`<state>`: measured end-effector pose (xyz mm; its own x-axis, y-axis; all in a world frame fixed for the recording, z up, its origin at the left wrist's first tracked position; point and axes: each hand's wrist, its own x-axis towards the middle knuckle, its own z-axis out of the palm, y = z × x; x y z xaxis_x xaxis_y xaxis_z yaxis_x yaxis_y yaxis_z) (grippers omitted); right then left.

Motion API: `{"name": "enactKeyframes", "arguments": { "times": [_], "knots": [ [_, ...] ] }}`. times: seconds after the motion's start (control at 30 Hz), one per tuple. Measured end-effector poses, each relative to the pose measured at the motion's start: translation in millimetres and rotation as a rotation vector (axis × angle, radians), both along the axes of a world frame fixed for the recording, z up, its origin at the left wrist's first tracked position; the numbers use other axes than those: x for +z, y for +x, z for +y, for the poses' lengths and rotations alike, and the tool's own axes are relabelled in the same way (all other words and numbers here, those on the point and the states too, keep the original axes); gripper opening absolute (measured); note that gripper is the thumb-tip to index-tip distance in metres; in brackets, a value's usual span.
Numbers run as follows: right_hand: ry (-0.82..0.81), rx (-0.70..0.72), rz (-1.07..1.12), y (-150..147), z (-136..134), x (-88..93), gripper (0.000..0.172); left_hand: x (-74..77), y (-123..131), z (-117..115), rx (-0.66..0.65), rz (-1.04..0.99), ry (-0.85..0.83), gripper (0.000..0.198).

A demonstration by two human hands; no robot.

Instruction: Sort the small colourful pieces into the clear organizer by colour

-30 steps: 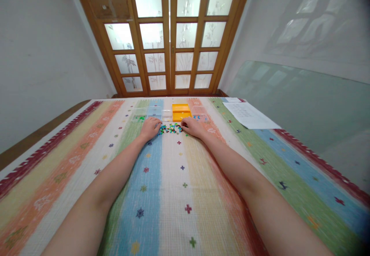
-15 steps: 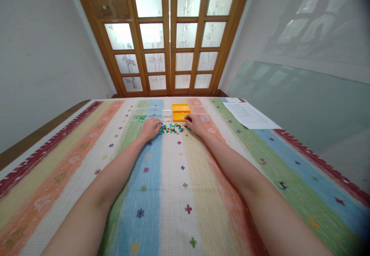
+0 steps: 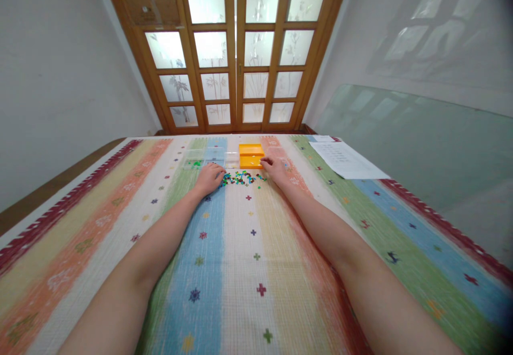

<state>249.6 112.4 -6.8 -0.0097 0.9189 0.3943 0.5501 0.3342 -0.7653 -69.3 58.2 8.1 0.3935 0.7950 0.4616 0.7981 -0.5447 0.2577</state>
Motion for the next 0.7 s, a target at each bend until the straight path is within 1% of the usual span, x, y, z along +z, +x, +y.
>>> {"name": "enactKeyframes", "arguments": {
  "times": [0.17, 0.23, 0.3, 0.4, 0.53, 0.7],
  "knots": [
    [-0.011, -0.013, -0.009, -2.1, 0.3, 0.8, 0.036, -1.3, -0.3, 0.7, -0.003, -0.003, -0.006, 0.031],
    [-0.003, -0.002, -0.030, -2.9, -0.9, 2.2, 0.037, -2.3, -0.7, 1.5, -0.010, -0.015, 0.000, 0.031],
    [0.027, 0.012, -0.080, -1.9, -3.3, 4.7, 0.034, -2.8, -0.8, 2.0, -0.014, -0.022, 0.003, 0.031],
    [0.070, 0.071, -0.250, 3.2, -8.5, 9.3, 0.027, -1.9, -0.5, 1.4, -0.007, -0.010, 0.002, 0.030],
    [0.036, 0.169, -0.529, 11.1, -13.1, 12.8, 0.017, 0.9, 0.4, -0.8, -0.005, -0.005, -0.008, 0.031],
    [0.006, 0.291, -0.712, 16.8, -9.5, 11.1, 0.010, 1.1, 0.4, -1.0, -0.001, -0.006, -0.007, 0.031]
  ]
}}
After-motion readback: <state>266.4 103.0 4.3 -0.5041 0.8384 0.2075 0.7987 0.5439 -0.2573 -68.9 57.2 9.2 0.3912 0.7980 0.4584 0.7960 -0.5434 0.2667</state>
